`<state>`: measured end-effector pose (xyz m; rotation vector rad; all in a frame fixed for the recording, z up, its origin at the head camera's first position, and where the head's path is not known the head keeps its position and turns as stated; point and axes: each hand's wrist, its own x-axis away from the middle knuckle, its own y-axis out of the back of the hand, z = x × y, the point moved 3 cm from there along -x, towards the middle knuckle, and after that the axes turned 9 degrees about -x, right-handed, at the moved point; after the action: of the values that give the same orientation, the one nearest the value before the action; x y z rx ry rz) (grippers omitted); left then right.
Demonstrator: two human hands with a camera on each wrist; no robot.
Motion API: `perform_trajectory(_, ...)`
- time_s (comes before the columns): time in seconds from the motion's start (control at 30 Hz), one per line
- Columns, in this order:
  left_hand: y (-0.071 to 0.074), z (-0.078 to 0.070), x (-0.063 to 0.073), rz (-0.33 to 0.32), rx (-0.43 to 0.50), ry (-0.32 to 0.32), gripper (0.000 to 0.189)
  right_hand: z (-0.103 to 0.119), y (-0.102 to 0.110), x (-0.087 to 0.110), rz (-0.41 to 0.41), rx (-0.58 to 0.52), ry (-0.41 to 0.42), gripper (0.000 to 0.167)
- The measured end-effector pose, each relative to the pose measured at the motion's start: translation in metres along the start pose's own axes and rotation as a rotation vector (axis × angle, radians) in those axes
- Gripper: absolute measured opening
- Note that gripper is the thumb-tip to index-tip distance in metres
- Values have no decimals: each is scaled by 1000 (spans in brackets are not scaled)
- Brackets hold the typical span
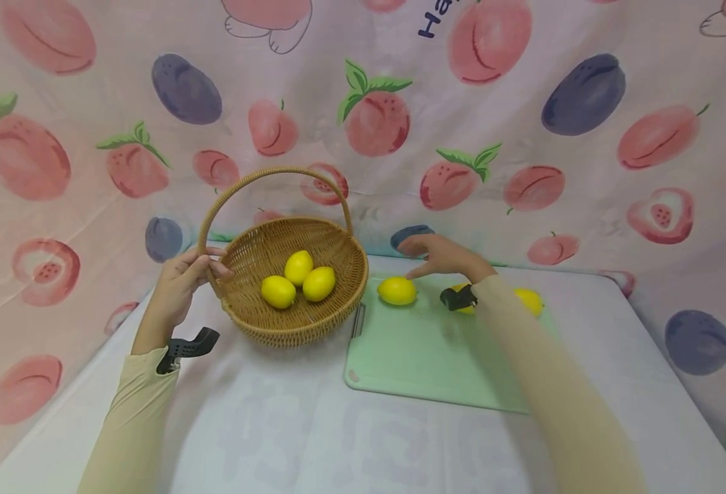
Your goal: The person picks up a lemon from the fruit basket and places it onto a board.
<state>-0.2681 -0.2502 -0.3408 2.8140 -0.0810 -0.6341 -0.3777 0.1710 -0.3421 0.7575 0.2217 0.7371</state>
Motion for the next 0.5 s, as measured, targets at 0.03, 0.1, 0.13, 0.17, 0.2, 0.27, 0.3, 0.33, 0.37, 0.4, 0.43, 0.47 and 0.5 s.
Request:
perform_trajectory(0.03,0,0,0,0,1,1,21,4,2,-1,9,11,2,57)
perform_trajectory(0.1,0,-1,1,-2,-2,3,22,13,7,-4,29,25,4,55)
perform_trajectory(0.13,0,-1,1,-2,-4,2,23,18,8,-5,38,42,10,55)
perform_trajectory(0.17,0,-1,1,-2,-1,1,24,22,10,-7,47,55,12,54)
perform_trajectory(0.2,0,-1,1,-2,-1,1,25,27,12,-8,59,60,13,54)
perform_trajectory(0.27,0,-1,1,-3,-3,-3,25,37,14,-12,78,73,17,53)
perform_trajectory(0.3,0,-1,0,-3,-2,-5,25,41,15,-14,90,83,28,52)
perform_trajectory(0.33,0,-1,0,-2,-3,-6,24,46,16,-16,99,94,34,52)
perform_trajectory(0.37,0,-1,0,-1,-4,-7,23,50,16,-19,107,100,39,51)
perform_trajectory(0.4,0,0,0,0,-5,-10,23,55,16,-22,118,111,48,51)
perform_trajectory(0.43,0,0,0,0,-6,-12,22,60,15,-24,125,121,53,50)
perform_trajectory(0.47,0,0,0,-1,-6,-12,22,64,15,-27,133,131,62,50)
perform_trajectory(0.5,0,0,0,-1,-6,-13,22,68,14,-30,144,135,64,50)
